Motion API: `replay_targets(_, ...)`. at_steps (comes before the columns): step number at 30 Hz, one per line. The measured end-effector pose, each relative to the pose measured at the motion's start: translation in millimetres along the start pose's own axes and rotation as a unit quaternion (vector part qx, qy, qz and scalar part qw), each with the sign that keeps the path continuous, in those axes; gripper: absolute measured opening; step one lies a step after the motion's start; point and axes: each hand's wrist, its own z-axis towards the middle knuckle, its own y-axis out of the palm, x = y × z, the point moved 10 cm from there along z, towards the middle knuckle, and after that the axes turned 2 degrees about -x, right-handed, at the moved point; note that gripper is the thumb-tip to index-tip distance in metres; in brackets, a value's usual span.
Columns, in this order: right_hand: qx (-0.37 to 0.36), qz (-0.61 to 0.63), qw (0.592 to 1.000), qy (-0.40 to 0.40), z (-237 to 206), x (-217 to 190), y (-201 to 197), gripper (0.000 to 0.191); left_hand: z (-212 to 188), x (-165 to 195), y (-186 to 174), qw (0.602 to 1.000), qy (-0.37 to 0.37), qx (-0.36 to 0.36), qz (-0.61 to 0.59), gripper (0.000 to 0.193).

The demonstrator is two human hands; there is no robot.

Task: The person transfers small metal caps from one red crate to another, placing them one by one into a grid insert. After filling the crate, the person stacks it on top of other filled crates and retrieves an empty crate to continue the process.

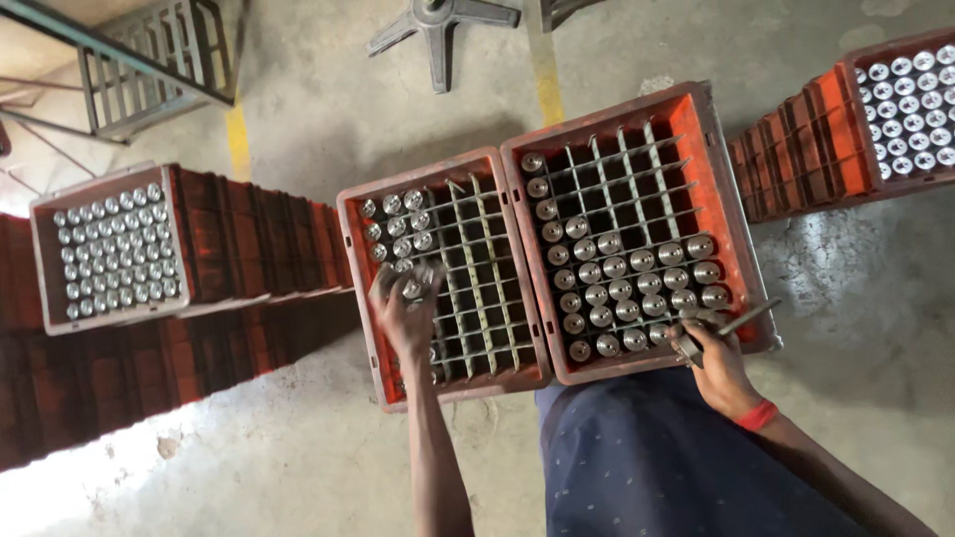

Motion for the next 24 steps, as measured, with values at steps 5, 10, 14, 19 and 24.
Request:
replay_targets(5, 0.008, -0.017, 0.998, 0.057, -2.2, 8.6, 26.8, 0.013, -61.7, 38.6, 23.0, 0.905, -0.116, 0.004, -0.41, 0.04)
replay_targets(10, -0.104, -0.075, 0.991, -0.025, -4.4, -14.1, 114.6, 0.014, -155.1, 115.2, 146.7, 0.813, -0.293, -0.28, -0.417, 0.012)
replay_targets(14, -0.121, -0.072, 0.989, -0.055, -9.7, -33.3, 150.7, 0.008, -185.6, 176.1, 145.0, 0.894, -0.145, -0.316, -0.281, 0.022)
replay_targets(19, -0.192, -0.093, 0.976, -0.034, -21.8, -39.8, 155.0, 0.011, -210.6, 204.3, 159.9, 0.858, -0.136, -0.421, -0.26, 0.034)
replay_targets(24, -0.258, -0.08, 0.963, -0.002, -10.2, -28.0, 137.7, 0.013, -222.2, 213.9, 180.0, 0.81, -0.13, -0.498, -0.282, 0.038)
